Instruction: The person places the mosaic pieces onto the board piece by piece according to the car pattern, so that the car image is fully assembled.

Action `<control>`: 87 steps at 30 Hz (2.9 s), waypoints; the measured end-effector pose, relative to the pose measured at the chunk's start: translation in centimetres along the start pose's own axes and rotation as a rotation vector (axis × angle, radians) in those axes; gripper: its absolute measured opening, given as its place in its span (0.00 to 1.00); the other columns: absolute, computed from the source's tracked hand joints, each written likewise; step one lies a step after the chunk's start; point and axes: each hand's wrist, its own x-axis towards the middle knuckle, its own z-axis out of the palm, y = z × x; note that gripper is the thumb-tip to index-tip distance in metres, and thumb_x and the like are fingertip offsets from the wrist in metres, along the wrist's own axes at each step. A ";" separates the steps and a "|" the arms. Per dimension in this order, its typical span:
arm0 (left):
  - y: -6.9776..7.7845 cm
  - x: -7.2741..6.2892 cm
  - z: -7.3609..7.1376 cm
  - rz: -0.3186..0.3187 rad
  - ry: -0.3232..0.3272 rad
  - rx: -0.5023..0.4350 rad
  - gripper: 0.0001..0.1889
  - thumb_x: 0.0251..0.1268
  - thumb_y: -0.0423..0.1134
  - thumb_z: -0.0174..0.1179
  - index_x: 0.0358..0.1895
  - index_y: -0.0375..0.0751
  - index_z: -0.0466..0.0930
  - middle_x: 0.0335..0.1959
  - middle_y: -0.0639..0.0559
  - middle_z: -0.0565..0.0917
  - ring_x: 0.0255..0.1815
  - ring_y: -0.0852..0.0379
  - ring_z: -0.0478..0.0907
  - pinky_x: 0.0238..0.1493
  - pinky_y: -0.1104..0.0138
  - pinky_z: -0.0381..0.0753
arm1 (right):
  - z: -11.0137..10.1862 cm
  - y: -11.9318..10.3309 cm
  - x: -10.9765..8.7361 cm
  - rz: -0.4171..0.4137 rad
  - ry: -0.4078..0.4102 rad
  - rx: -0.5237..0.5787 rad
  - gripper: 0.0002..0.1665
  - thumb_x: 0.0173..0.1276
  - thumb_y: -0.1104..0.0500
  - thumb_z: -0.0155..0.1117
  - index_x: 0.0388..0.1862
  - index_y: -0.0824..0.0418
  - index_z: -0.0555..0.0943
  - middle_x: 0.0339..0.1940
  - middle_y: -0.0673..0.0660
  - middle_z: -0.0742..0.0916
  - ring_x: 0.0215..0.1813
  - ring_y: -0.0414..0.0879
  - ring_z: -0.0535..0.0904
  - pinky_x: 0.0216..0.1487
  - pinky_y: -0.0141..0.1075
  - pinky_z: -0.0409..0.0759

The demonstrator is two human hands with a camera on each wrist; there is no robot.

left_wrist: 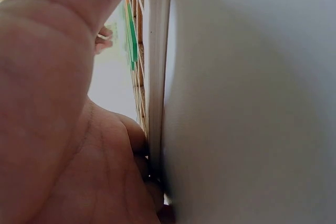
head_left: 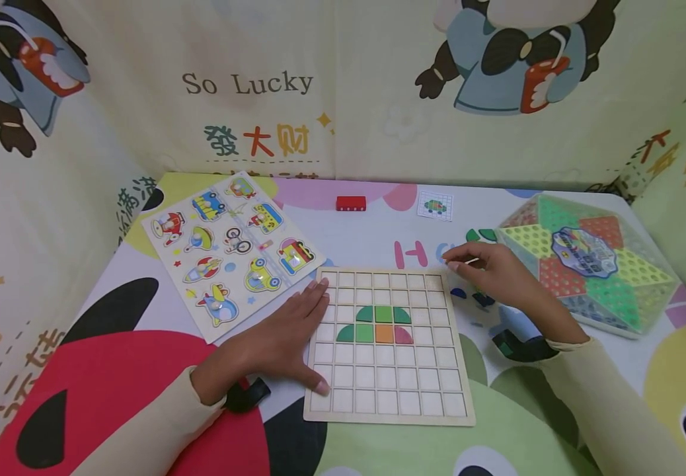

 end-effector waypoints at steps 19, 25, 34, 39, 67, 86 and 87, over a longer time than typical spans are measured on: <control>0.0 0.1 0.0 -0.007 -0.007 0.009 0.69 0.34 0.68 0.73 0.77 0.33 0.46 0.79 0.43 0.41 0.78 0.46 0.34 0.74 0.50 0.44 | -2.2 3.7 1.8 0.241 0.125 0.006 0.18 0.76 0.58 0.54 0.57 0.67 0.80 0.62 0.66 0.79 0.63 0.61 0.73 0.58 0.53 0.74; 0.0 0.1 0.1 -0.006 -0.004 0.000 0.69 0.34 0.68 0.73 0.77 0.33 0.46 0.79 0.43 0.41 0.78 0.45 0.34 0.73 0.50 0.44 | -1.9 3.8 2.5 0.266 0.081 0.011 0.21 0.76 0.61 0.52 0.63 0.69 0.74 0.61 0.69 0.78 0.63 0.65 0.72 0.60 0.56 0.72; 0.0 0.1 0.1 -0.012 -0.001 0.009 0.69 0.34 0.68 0.73 0.77 0.33 0.45 0.79 0.43 0.41 0.78 0.46 0.34 0.74 0.50 0.44 | -1.6 3.9 2.7 0.258 0.016 -0.017 0.18 0.74 0.64 0.55 0.61 0.66 0.76 0.57 0.69 0.80 0.58 0.64 0.75 0.55 0.55 0.75; 0.1 0.0 0.1 -0.016 -0.003 0.002 0.69 0.34 0.67 0.73 0.77 0.34 0.45 0.79 0.44 0.40 0.78 0.46 0.33 0.74 0.51 0.42 | -1.5 4.0 3.0 0.282 -0.051 -0.038 0.19 0.72 0.65 0.57 0.61 0.64 0.76 0.55 0.68 0.80 0.55 0.62 0.75 0.55 0.54 0.74; 0.1 0.1 0.1 -0.020 -0.009 0.007 0.69 0.34 0.67 0.74 0.77 0.34 0.44 0.79 0.43 0.40 0.78 0.46 0.33 0.74 0.51 0.43 | -1.4 3.8 2.3 0.167 -0.051 -0.264 0.07 0.67 0.66 0.63 0.42 0.68 0.84 0.38 0.62 0.84 0.39 0.54 0.76 0.43 0.49 0.76; -0.1 0.1 0.1 -0.019 -0.010 0.004 0.69 0.34 0.67 0.73 0.77 0.34 0.44 0.79 0.44 0.39 0.78 0.46 0.33 0.74 0.50 0.44 | -1.2 3.2 1.9 0.097 0.015 -0.272 0.11 0.70 0.68 0.59 0.47 0.69 0.83 0.43 0.66 0.84 0.41 0.56 0.79 0.42 0.51 0.78; -0.1 0.1 0.1 -0.017 -0.009 0.004 0.69 0.34 0.67 0.73 0.77 0.34 0.44 0.79 0.44 0.40 0.78 0.46 0.33 0.74 0.50 0.44 | -1.2 3.2 1.9 0.104 0.021 -0.264 0.10 0.71 0.67 0.59 0.47 0.69 0.83 0.43 0.66 0.85 0.41 0.56 0.79 0.42 0.51 0.78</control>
